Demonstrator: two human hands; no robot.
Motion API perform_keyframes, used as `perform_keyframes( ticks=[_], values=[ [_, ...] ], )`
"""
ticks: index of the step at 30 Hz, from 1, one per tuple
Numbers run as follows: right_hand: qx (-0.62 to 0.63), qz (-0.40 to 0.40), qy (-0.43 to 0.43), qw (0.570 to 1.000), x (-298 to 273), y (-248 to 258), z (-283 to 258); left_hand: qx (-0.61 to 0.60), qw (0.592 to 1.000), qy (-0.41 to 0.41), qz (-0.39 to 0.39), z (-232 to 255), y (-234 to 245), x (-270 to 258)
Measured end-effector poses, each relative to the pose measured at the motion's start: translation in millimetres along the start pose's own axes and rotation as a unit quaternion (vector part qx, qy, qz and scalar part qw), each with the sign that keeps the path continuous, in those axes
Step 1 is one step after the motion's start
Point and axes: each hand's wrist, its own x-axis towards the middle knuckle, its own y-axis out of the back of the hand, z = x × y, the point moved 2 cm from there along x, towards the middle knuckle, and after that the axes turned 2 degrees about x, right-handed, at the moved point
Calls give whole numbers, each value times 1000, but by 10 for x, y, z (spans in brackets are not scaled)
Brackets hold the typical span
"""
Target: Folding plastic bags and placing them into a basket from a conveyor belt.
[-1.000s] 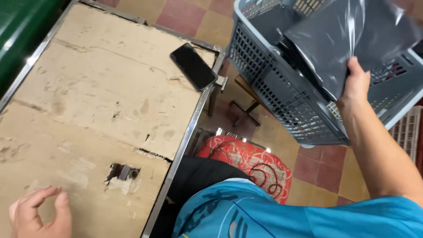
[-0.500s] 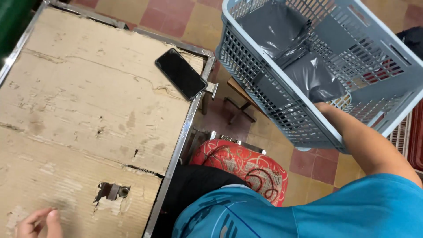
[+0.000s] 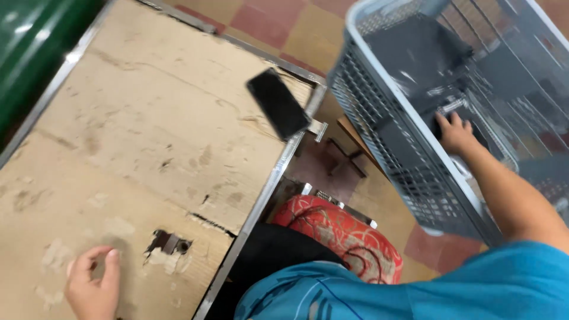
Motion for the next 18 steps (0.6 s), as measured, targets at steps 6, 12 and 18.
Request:
perform_keyframes(
  ticks=[6,12,18],
  values=[
    [-71,-18,36,997,760,-115,951,-37,998,55,11,-25,57,4],
    [-65,109,274,953,776,1089,-935,-105,990,71,67,-388,89,-51],
    [94,255,445,853,-346,1125,-3230,-128,973,175,84,-626,-150,-182]
  ],
)
